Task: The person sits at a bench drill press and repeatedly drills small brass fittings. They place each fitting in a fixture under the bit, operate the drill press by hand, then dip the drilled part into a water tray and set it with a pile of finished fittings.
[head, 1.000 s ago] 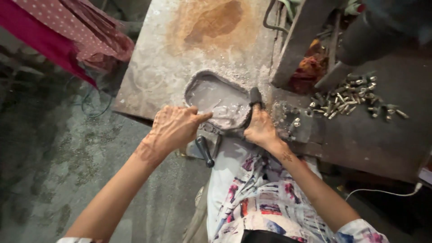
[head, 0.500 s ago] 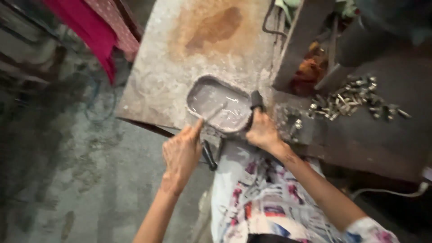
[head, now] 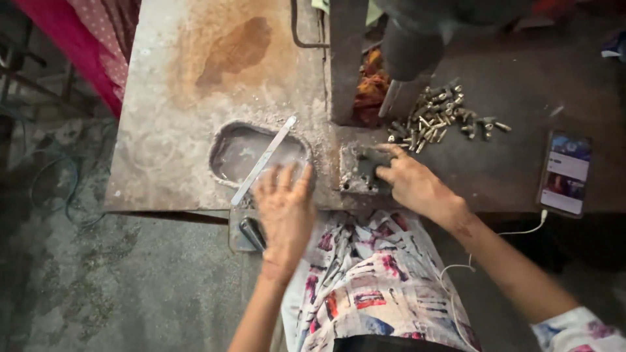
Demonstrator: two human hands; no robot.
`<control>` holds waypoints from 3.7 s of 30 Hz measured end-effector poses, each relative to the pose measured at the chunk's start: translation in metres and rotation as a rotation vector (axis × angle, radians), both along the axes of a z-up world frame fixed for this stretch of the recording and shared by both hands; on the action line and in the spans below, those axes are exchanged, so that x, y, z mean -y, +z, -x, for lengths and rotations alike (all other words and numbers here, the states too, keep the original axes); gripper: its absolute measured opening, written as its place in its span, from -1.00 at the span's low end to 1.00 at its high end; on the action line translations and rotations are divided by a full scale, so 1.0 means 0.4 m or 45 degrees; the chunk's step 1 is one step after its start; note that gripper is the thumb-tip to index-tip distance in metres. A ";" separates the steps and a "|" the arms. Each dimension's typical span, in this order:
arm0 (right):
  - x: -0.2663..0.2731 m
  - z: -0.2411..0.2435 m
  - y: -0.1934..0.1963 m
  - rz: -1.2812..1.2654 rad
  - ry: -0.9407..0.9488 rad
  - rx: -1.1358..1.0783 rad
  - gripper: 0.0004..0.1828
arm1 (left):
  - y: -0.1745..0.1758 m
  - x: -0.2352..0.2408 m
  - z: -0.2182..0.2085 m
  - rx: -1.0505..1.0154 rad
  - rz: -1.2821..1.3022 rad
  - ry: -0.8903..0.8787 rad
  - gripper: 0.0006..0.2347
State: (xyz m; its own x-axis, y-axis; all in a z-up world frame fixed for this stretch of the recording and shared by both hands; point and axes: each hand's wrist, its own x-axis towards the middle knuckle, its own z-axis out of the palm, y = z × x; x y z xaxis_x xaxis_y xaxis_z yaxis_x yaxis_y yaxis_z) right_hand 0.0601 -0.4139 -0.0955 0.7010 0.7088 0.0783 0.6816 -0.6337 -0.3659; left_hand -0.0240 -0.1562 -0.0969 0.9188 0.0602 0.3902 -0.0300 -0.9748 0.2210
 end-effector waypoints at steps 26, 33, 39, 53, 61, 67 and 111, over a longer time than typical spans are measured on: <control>-0.028 -0.096 -0.148 -1.483 -0.456 -0.400 -0.48 | 0.152 0.237 -0.169 0.317 1.447 -0.331 -0.78; 0.053 -0.150 0.088 -1.227 -0.434 -0.849 -0.58 | 0.025 0.148 -0.250 0.161 1.578 -0.355 -0.76; 0.077 -0.215 0.150 -0.950 0.041 -1.175 -0.51 | -0.254 0.233 -0.481 0.008 0.163 -0.710 -0.68; 0.098 -0.288 0.118 -0.514 -0.175 -0.947 -0.53 | 0.017 0.192 -0.174 -0.196 0.319 -0.282 -0.63; 0.115 -0.290 0.123 -0.540 -0.065 -0.809 -0.54 | -0.181 0.466 -0.356 -0.137 0.275 -0.487 -0.76; 0.074 -0.226 0.226 -0.624 -0.042 -1.016 -0.60 | -0.176 0.436 -0.320 0.050 0.308 -0.461 -0.84; 0.083 -0.237 0.102 -0.819 -0.203 -1.018 -0.54 | -0.338 0.537 -0.329 -0.022 0.008 -0.493 -0.83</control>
